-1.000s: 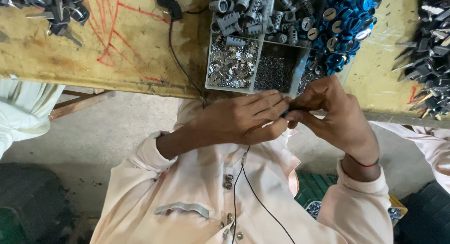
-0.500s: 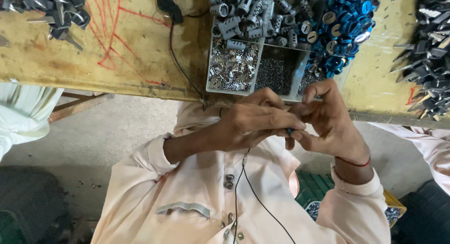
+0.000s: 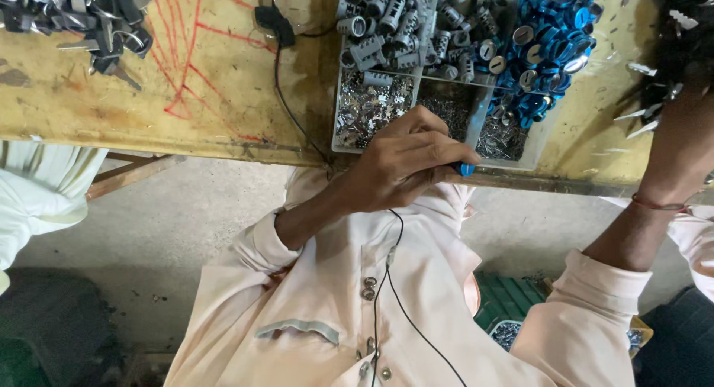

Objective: The person sits at a workbench and assembles small cylindrical lock components by hand. They pick small metal pins and blue plastic caps from a compartment tray, press the parts into the cylinder body, and set finished assemblies aside, repeating the cycle.

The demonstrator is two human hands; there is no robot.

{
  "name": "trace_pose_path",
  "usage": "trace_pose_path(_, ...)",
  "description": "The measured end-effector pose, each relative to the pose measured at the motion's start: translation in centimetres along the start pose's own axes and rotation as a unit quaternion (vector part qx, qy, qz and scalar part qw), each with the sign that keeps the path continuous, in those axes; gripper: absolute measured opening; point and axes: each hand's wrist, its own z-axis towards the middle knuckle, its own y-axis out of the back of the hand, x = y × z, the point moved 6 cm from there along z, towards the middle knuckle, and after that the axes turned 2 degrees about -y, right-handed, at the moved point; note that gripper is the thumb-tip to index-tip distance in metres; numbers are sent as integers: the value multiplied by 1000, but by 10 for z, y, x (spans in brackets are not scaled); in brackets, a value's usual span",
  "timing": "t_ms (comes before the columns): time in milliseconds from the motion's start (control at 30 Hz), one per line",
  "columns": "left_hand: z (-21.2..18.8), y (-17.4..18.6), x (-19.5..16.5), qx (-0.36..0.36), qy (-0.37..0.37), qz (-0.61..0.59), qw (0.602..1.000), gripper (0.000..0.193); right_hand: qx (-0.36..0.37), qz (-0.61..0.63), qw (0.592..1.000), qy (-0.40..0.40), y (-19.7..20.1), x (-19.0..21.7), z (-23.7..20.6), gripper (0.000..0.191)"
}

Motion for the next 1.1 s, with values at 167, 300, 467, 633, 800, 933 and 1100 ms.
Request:
trace_pose_path(167,0,1,-1,8,2,-3,1000,34,-14,72,997,-9,11,-3,-13,19)
trace_pose_path(300,1,1,-2,14,8,0,1000,33,-22,133,991,-18,18,-6,-24,14)
trace_pose_path(467,2,1,-3,13,13,3,1000,32,-21,240,969,-47,28,-8,-34,9)
trace_pose_path(633,1,1,-3,9,15,-2,1000,31,-16,396,912,-105,17,5,-44,8)
trace_pose_path(800,1,2,-1,16,23,-10,1000,30,-32,456,885,-92,3,11,-49,11)
trace_pose_path(933,2,1,-1,10,31,-25,999,30,-41,321,946,-14,-4,7,-50,16)
trace_pose_path(1100,1,3,-10,-1,9,-1,1000,33,-132,306,938,92,18,17,-58,7)
